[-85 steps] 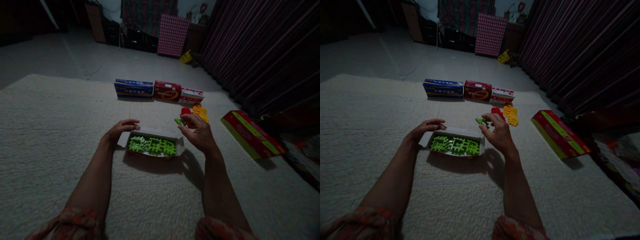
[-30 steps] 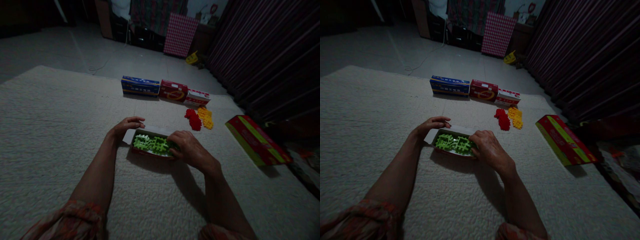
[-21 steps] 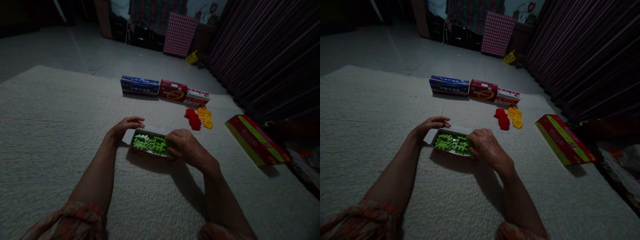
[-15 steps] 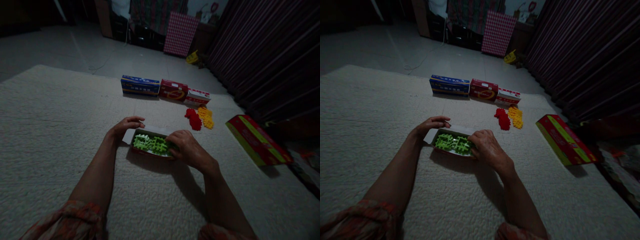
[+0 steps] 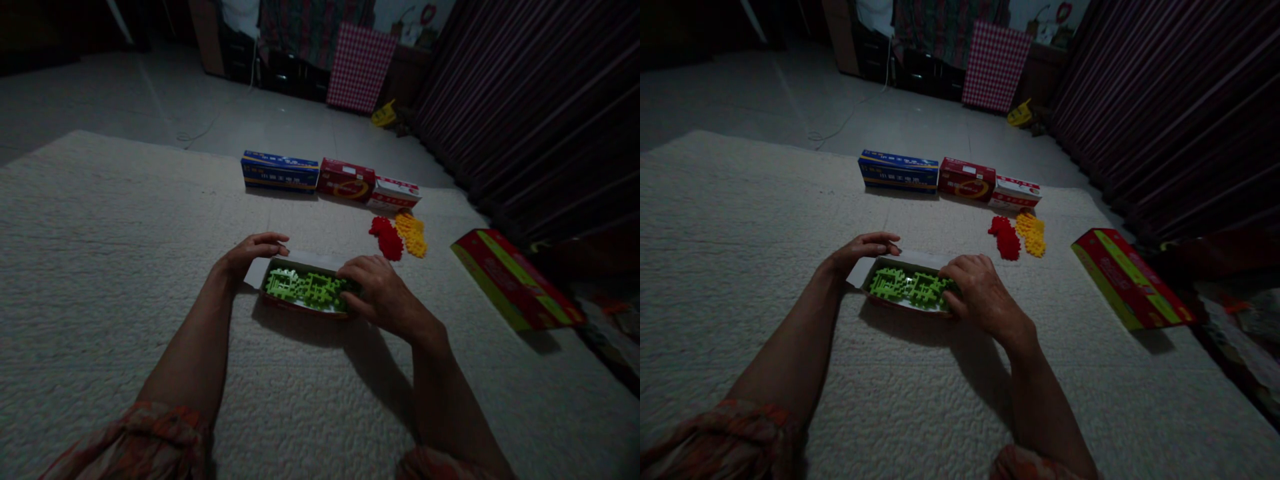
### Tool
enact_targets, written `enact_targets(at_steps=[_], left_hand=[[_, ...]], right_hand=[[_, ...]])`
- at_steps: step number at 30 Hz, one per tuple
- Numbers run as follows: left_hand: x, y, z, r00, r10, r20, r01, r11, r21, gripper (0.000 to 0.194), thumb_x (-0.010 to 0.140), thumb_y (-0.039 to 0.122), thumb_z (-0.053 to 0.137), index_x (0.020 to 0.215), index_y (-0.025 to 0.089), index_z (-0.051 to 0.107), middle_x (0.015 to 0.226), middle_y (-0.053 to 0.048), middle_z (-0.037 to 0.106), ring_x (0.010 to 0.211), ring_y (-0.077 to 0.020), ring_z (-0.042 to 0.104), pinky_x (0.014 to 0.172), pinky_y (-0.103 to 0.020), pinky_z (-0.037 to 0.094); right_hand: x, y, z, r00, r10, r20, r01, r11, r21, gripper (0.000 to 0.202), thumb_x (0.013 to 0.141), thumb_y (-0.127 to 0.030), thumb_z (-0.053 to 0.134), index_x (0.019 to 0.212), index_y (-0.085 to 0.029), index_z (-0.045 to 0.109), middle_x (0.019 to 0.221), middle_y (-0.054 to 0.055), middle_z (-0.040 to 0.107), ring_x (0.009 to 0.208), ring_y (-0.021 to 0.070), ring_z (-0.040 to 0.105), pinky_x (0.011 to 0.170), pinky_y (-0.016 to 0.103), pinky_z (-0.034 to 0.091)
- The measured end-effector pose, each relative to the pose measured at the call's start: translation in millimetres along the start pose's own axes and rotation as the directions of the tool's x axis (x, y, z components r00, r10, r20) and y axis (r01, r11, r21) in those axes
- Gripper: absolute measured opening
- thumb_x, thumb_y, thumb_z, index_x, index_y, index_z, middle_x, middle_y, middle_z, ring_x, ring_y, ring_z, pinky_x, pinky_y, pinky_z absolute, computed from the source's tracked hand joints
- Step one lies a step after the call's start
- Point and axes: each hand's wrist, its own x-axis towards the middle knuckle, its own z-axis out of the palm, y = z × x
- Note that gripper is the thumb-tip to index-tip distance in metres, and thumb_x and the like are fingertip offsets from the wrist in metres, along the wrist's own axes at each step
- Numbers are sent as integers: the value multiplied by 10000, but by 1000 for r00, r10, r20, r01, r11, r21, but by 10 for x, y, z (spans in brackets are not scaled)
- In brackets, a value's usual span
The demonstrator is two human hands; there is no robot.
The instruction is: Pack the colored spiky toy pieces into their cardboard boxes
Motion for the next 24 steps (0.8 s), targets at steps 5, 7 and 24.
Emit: enact_targets(at_steps=[5, 7, 24], left_hand=[[-8, 12, 10, 1000, -3, -13, 3, 1000, 25, 336, 652, 221, 819, 987, 209, 790, 911, -71, 770, 763, -216, 685, 694, -353, 540], [-22, 27, 22, 1000, -3, -19, 4, 999, 32, 341, 644, 232, 820, 983, 218, 789, 917, -66, 771, 764, -220, 680, 686, -353, 536], [-25, 45, 41, 926, 335, -177, -334, 942, 36, 473, 680, 383, 789, 1126, 254, 697, 1264, -87, 724, 1162, -278, 667, 889, -349, 494]], right_hand=[[-71, 218, -13, 946, 149, -288, -141, 989, 47, 254, 922, -239, 538, 1146, -204, 652, 1170, 135, 680, 1113, 297, 616, 970, 476, 471], [-111, 329, 53, 899, 262, -352, -245, 965, 91, 296, 929, -293, 522, 1181, -204, 649, 1217, 155, 669, 1146, 311, 614, 980, 487, 479], [-319, 256, 742, 636, 762, -125, -221, 335, 916, 637, 890, -686, 462, 1342, -247, 554, 1417, 155, 606, 1109, 258, 673, 782, 358, 576]])
